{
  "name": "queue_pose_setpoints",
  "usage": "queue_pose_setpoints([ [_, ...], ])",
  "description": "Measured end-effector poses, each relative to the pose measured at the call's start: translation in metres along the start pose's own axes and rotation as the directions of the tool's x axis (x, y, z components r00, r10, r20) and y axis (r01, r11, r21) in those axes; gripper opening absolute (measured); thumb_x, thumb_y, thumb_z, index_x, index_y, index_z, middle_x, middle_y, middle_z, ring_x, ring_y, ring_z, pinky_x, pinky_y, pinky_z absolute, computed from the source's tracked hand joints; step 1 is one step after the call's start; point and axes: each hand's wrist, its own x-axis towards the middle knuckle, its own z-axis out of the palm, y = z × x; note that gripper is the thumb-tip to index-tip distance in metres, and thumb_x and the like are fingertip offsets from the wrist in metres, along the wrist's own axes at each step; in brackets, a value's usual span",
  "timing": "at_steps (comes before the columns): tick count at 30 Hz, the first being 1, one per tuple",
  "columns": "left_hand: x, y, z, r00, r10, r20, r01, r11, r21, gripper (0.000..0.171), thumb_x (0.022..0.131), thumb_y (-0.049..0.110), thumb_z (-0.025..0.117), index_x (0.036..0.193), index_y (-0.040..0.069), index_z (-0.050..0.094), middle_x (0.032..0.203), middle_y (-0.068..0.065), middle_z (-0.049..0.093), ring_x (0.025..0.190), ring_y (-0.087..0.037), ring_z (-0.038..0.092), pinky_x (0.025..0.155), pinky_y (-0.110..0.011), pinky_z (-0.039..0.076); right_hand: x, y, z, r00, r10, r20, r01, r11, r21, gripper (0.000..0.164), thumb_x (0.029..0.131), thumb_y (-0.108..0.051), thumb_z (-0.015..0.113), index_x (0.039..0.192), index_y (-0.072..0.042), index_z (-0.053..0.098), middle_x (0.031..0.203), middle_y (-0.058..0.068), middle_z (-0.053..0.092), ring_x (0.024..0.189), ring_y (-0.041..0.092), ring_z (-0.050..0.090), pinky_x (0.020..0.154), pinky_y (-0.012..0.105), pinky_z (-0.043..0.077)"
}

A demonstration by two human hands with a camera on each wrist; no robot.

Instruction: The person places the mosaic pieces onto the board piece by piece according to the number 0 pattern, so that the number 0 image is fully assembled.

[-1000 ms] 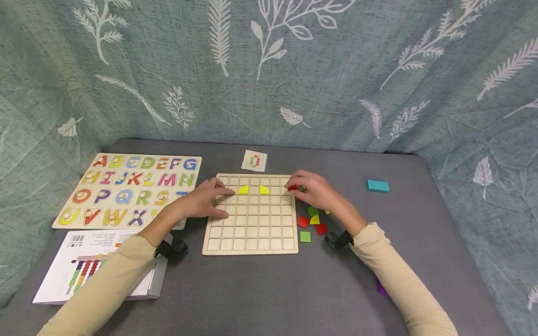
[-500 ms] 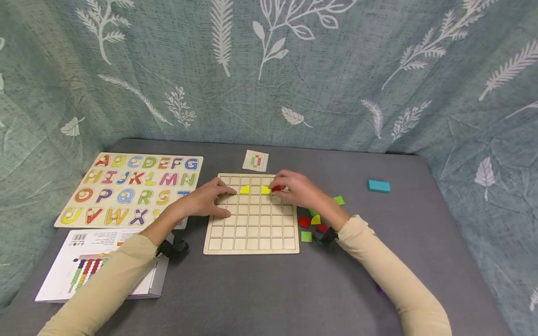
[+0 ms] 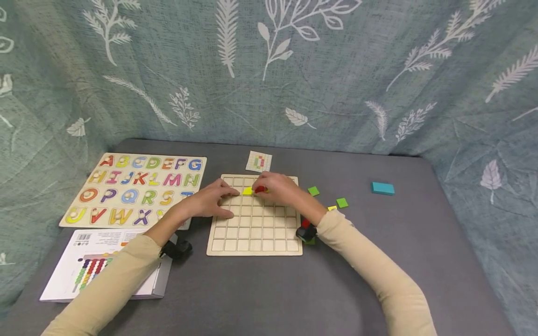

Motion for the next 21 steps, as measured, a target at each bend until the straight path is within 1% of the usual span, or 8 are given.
queue_pose_setpoints([
  [6,0.000,-0.001,0.001,1.000,0.000,-0.010,0.001,1.000,0.017,0.059,0.086,0.028,0.074,0.138,0.010,0.054,0.126,-0.015,0.045,0.111,-0.027,0.047,0.095,-0.043,0.041,0.005,0.004,0.011,0.999,-0.028,-0.016,0.027,0.997,-0.071,0.014,0.088,-0.015,0.072,0.101,-0.013,0.074,0.103,0.005,0.067,0.088,0.019,0.063,0.073,0.032,0.051],
  [9,0.000,-0.001,0.001,1.000,0.000,-0.005,0.000,1.000,0.012,0.059,0.086,0.028,0.074,0.138,0.010,0.054,0.126,-0.014,0.045,0.110,-0.026,0.047,0.094,-0.042,0.041,0.007,0.006,0.013,1.000,-0.025,-0.016,0.023,0.997,-0.074,0.013,0.088,-0.015,0.072,0.100,-0.013,0.074,0.103,0.005,0.068,0.090,0.020,0.063,0.076,0.034,0.052],
  [14,-0.001,-0.001,0.002,1.000,0.007,-0.011,-0.007,1.000,0.004,0.058,0.086,0.027,0.074,0.137,0.010,0.054,0.126,-0.015,0.046,0.110,-0.027,0.048,0.094,-0.043,0.041,0.010,0.007,0.015,1.000,-0.012,0.009,0.013,0.998,-0.055,0.013,0.088,-0.015,0.072,0.100,-0.012,0.074,0.102,0.005,0.068,0.089,0.019,0.065,0.076,0.033,0.053],
  [21,-0.001,-0.001,0.002,1.000,0.013,-0.022,-0.013,1.000,0.006,0.058,0.085,0.027,0.075,0.137,0.010,0.055,0.125,-0.014,0.047,0.108,-0.026,0.048,0.093,-0.042,0.041,0.010,0.005,0.015,0.999,-0.049,-0.010,0.048,0.995,-0.093,0.014,0.086,-0.013,0.073,0.099,-0.010,0.074,0.099,0.006,0.068,0.085,0.019,0.066,0.074,0.032,0.053],
])
